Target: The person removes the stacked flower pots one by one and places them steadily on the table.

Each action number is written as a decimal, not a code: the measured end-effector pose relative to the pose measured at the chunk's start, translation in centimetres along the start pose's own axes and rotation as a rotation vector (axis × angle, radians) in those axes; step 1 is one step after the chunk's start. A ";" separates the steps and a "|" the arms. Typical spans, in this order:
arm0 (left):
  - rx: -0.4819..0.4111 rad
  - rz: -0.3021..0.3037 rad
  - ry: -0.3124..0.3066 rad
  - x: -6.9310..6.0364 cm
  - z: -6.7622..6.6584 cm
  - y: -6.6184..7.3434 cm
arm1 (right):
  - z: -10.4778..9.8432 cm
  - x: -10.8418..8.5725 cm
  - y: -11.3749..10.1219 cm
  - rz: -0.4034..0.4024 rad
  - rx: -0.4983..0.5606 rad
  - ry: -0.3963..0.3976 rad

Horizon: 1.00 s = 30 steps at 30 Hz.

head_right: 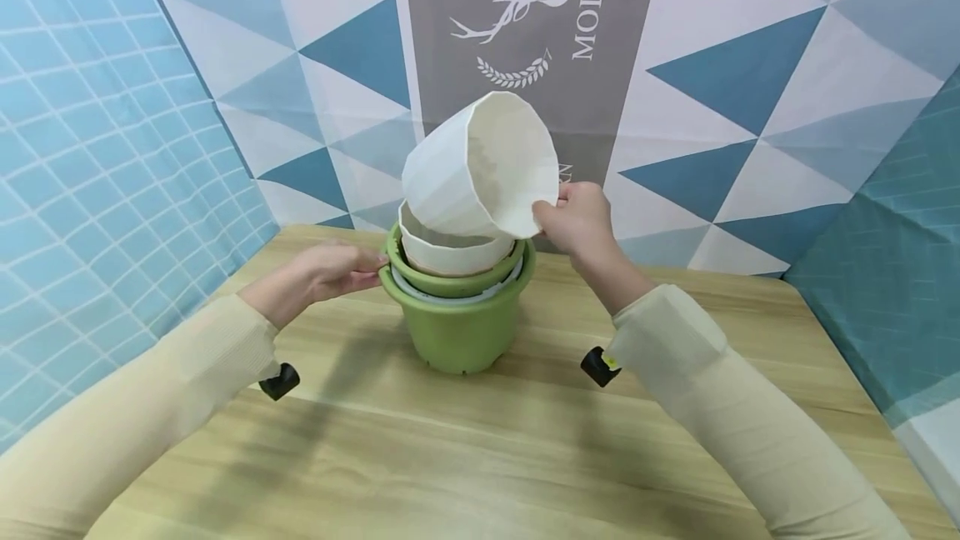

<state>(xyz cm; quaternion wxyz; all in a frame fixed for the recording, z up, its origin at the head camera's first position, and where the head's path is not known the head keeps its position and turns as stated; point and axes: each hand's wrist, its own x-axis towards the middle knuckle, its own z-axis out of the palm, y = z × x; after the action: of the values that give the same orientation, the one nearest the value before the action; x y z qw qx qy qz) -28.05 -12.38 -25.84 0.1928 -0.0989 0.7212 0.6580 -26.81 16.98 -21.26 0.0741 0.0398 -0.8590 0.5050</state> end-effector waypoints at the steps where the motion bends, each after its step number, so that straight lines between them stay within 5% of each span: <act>1: -0.004 -0.001 -0.001 0.0 0.0 0.1 | 0.0 0.0 0.0 0.000 0.010 0.003; 19: 0.023 0.008 -0.005 0.6 1.1 0.6 | -0.6 -0.6 0.8 0.010 0.075 0.085; 30: 0.081 0.044 -0.022 0.0 0.0 -0.3 | 0.7 -0.4 1.0 -0.049 0.099 0.083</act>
<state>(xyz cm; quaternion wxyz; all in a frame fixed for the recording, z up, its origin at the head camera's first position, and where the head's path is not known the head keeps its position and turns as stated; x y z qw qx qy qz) -27.98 -12.39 -26.11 0.1900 -0.0679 0.7471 0.6334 -26.67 16.87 -22.54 0.1201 0.0433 -0.8278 0.5463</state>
